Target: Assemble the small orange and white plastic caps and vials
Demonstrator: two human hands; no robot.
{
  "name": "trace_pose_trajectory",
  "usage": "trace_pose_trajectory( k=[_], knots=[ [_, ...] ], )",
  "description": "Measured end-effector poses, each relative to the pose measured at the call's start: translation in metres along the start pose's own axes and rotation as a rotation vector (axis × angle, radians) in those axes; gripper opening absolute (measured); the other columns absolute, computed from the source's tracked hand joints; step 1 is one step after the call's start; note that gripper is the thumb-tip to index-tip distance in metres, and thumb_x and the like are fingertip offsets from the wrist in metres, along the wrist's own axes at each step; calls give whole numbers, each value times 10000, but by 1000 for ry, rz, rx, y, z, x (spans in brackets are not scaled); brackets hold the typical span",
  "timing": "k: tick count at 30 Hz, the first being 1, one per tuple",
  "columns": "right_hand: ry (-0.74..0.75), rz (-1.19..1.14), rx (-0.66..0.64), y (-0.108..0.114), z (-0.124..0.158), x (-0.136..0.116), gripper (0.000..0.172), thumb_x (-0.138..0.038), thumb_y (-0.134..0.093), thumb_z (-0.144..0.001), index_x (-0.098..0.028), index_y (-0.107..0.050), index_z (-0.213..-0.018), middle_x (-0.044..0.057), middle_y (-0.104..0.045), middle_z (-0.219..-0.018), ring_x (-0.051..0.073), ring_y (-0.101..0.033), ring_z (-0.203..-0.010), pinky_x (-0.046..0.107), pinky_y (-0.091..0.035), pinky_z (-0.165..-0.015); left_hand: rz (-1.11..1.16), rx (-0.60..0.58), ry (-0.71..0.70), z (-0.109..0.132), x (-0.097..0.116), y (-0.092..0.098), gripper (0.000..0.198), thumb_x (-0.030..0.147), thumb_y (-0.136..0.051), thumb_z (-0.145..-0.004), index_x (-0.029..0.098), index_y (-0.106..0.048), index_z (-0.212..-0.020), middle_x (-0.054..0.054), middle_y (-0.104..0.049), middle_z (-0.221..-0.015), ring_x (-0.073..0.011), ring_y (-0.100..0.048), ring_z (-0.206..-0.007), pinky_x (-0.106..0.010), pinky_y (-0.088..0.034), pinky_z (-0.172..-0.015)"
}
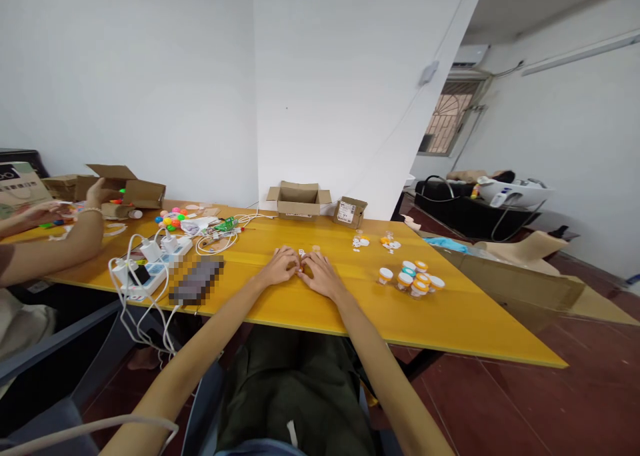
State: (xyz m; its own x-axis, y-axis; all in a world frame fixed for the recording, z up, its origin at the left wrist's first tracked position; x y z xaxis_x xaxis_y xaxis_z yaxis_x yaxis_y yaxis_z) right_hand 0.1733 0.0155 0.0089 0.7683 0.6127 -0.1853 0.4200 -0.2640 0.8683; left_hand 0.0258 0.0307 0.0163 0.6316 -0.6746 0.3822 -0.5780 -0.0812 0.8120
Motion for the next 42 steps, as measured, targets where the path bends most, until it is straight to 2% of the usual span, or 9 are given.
trace_pose_trajectory(
  k=[19, 24, 26, 30, 33, 36, 39, 42],
  knots=[
    [-8, 5, 22, -3, -1, 3, 211, -421, -608, -928, -255, -633, -1056, 87, -627, -1217, 264, -544, -1164, 425, -449, -967, 34, 15, 57, 1, 3, 7, 103, 231, -603, -871, 250, -697, -911, -33, -719, -1002, -247, -545, -1053, -425, -378, -983],
    [-21, 19, 63, 0, -1, 3, 180, -391, -571, -953, -253, -637, -1049, 85, -635, -1169, 263, -542, -1143, 399, -442, -946, 15, 158, 131, -1, -8, 11, 208, 132, -559, -832, 260, -694, -925, -29, -714, -978, -247, -548, -1049, -417, -400, -965],
    [-27, 38, 99, 2, -1, 3, 149, -292, -521, -970, -245, -640, -1046, 87, -641, -1146, 253, -550, -1114, 379, -438, -929, 9, 236, 190, -1, -14, 14, 227, 109, -546, -826, 255, -690, -922, -34, -712, -974, -254, -552, -1059, -421, -411, -959],
    [-75, 115, 166, 2, -1, 8, 279, -99, -449, -928, -222, -654, -1072, 99, -641, -1162, 242, -553, -1046, 356, -426, -876, -20, 315, 363, 1, -24, 20, 244, 104, -538, -839, 247, -693, -962, -47, -712, -1031, -264, -555, -1109, -421, -422, -973],
    [-89, 170, 191, -1, 0, 12, 326, -63, -452, -901, -232, -670, -1076, 101, -629, -1187, 249, -535, -1046, 355, -413, -853, -40, 289, 447, 2, -26, 19, 240, 120, -564, -849, 247, -707, -993, -57, -710, -1086, -270, -558, -1140, -422, -427, -986],
    [-87, 200, 168, -7, 0, 13, 316, -67, -475, -895, -245, -681, -1056, 98, -619, -1185, 251, -524, -1038, 353, -405, -836, -47, 205, 475, 1, -27, 14, 217, 140, -585, -861, 250, -729, -980, -65, -713, -1095, -275, -570, -1143, -423, -433, -986],
    [-94, 219, 154, -9, 0, 14, 301, -68, -495, -891, -250, -675, -1049, 94, -613, -1175, 248, -519, -1034, 349, -400, -827, -52, 117, 457, -1, -29, 9, 184, 186, -588, -888, 250, -750, -946, -68, -722, -1056, -275, -585, -1124, -420, -434, -988],
    [-122, 234, 154, -9, 0, 14, 276, -76, -508, -893, -247, -665, -1042, 95, -609, -1177, 247, -515, -1043, 347, -399, -826, -72, 93, 402, -2, -30, 5, 187, 203, -582, -898, 250, -758, -940, -67, -725, -1026, -266, -591, -1111, -403, -437, -979]
  ],
)
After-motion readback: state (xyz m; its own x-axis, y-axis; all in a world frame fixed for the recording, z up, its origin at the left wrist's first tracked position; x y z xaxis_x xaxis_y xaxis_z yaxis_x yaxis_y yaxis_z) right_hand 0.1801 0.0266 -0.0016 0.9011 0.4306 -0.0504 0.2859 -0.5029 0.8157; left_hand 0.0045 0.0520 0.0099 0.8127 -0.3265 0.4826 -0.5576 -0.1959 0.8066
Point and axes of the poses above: each hand's wrist, its own z-axis away from the middle knuckle, its own y-axis out of the back of the hand, x = y × z, the point moved 4 cm from there along -z, towards the middle knuckle
